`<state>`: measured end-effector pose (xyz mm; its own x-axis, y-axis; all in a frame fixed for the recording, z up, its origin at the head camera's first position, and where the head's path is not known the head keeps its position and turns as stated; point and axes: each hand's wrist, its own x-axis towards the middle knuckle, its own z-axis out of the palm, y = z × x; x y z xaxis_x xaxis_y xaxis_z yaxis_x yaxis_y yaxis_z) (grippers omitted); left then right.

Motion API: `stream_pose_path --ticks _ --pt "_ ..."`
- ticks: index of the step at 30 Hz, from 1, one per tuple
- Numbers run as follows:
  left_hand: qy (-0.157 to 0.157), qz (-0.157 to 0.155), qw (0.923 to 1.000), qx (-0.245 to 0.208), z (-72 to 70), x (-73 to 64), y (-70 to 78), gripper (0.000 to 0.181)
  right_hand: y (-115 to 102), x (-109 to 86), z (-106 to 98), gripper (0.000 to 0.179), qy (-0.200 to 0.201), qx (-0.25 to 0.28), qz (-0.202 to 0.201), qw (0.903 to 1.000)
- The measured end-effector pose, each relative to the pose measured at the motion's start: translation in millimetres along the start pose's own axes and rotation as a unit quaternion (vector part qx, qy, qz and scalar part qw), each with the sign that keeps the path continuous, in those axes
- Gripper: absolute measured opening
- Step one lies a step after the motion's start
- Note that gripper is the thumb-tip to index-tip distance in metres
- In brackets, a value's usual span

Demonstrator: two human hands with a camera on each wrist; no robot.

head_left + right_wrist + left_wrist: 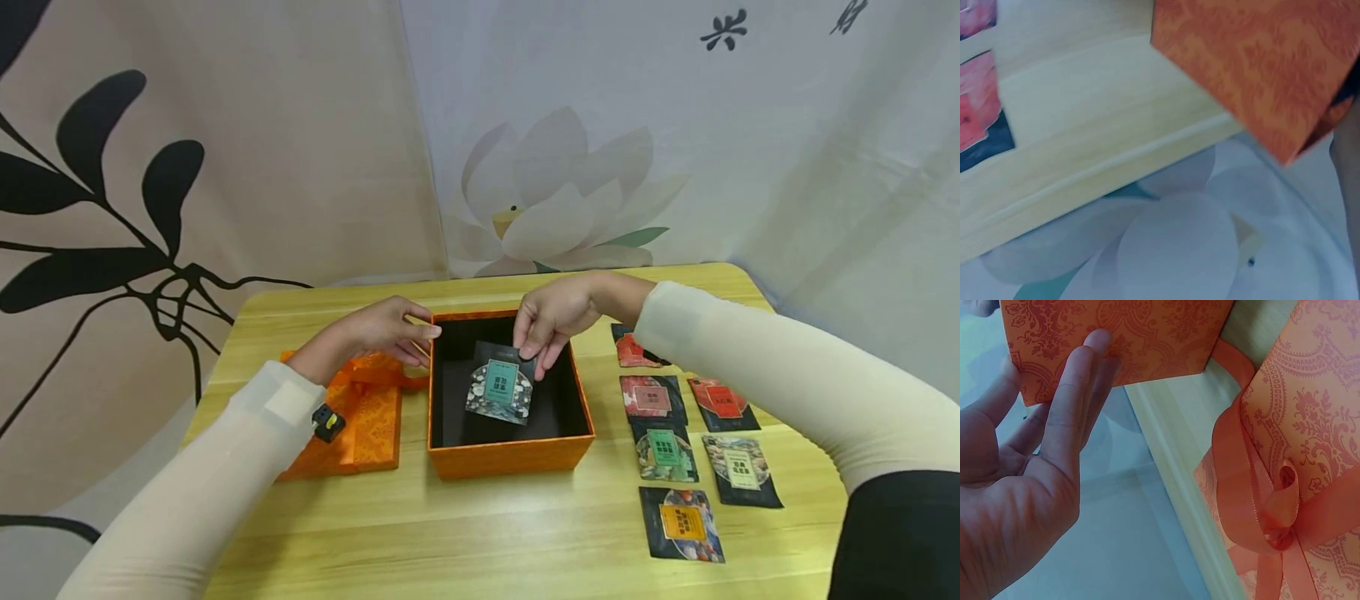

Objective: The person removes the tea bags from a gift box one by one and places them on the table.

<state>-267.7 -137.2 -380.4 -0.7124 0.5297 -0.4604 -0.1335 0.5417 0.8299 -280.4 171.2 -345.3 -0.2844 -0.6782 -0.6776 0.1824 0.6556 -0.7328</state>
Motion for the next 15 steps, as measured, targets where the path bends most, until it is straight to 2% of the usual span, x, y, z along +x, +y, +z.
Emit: stream_pose_path --ticks 8,15 --pt "0.003 -0.008 1.0000 -0.001 -1.2 -1.0 1.0 0.066 15 -47.0 -24 0.016 0.008 0.018 -0.017 0.9997" --pt "0.002 -0.007 1.0000 0.004 -4.3 -3.9 0.2 0.066 33 -87.8 -43 0.021 -0.032 0.043 -0.048 0.9974"
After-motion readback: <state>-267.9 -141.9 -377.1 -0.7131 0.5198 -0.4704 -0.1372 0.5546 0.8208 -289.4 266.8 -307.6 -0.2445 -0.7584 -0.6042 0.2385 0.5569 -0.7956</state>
